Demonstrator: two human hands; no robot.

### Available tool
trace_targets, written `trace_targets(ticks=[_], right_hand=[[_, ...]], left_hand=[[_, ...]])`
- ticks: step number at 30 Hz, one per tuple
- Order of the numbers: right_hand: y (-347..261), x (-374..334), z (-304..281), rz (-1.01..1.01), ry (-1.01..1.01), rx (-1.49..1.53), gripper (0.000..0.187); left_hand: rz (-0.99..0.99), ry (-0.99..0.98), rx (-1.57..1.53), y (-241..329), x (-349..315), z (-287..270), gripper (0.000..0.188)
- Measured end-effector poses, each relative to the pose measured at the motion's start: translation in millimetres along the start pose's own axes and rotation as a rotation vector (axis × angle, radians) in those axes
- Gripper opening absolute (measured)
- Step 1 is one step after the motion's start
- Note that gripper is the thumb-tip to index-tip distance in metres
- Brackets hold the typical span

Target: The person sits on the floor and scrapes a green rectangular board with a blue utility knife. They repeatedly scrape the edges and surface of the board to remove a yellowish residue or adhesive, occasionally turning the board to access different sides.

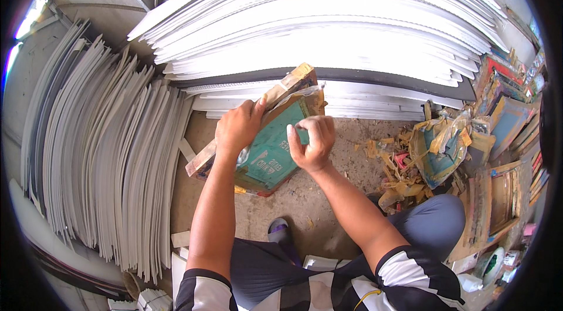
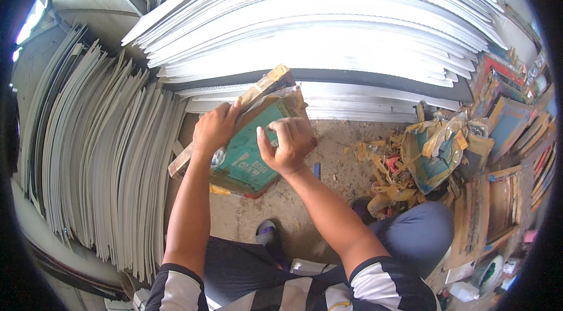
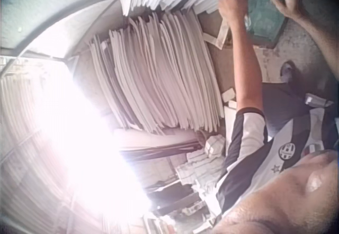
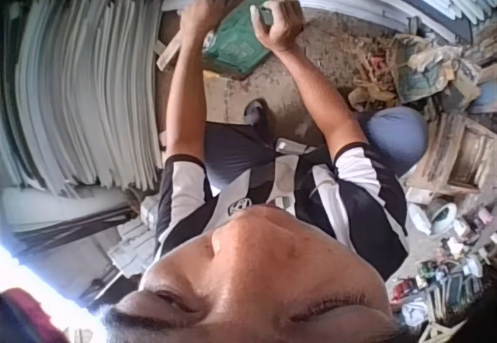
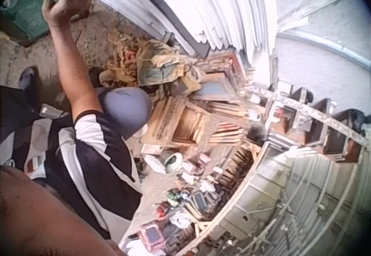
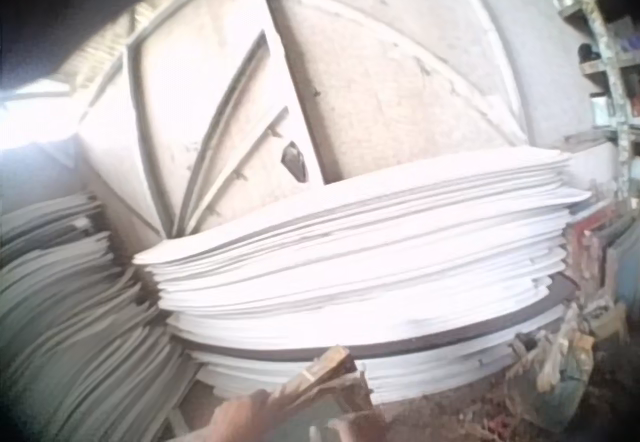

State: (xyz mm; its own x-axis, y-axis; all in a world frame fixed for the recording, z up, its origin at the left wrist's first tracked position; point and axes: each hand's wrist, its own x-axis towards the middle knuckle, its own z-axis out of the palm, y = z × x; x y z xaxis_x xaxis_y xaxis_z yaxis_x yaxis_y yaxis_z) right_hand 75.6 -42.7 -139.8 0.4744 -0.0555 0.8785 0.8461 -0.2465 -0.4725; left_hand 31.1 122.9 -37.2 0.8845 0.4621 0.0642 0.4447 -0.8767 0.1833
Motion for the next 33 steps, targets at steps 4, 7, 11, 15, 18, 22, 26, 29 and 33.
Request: trace_targets(ticks=[4, 7, 11, 15, 18, 22, 26, 29, 33], right_hand=[[-23.7, -6.9, 24.8, 0.949, -0.251, 0.423, 0.050], [-16.9, 8.0, 42.2, 1.273, -0.279, 0.621, 0.054], [-28.3, 14.5, 56.5, 1.198, -0.260, 0.536, 0.060], [-11.5, -14.2, 69.5, 0.969, -0.179, 0.488, 0.050], [-3.3, -28.9, 74.0, 0.984, -0.206, 0.581, 0.043], [-8.8, -25.8, 68.6, 0.977, -0.177, 0.730, 0.041], [-6.8, -29.2, 68.8, 0.930, -0.137, 0.772, 0.040], [-8.1, -27.0, 69.1, 0.898, -0.093, 0.805, 0.040], [-6.4, -28.1, 77.0, 0.811, -0.054, 0.734, 0.040]], left_hand=[[0.072, 0.079, 0.011, -2.0, -3.5, 6.8, 0.056], [0.092, 0.096, 0.002, -4.3, -6.7, 9.0, 0.054], [0.113, 0.101, -0.026, -5.9, -10.0, 10.4, 0.053], [0.128, 0.098, -0.042, -3.3, -8.3, 10.9, 0.053], [0.125, 0.096, -0.042, -9.4, -6.8, 13.9, 0.054], [0.057, 0.047, -0.044, -5.7, -8.1, 10.1, 0.055], [0.045, 0.037, -0.035, -3.9, -6.7, 10.8, 0.058], [-0.012, -0.013, -0.015, 4.8, -4.9, 2.4, 0.056], [-0.027, 0.039, 0.022, -2.1, 3.5, 10.8, 0.065]])
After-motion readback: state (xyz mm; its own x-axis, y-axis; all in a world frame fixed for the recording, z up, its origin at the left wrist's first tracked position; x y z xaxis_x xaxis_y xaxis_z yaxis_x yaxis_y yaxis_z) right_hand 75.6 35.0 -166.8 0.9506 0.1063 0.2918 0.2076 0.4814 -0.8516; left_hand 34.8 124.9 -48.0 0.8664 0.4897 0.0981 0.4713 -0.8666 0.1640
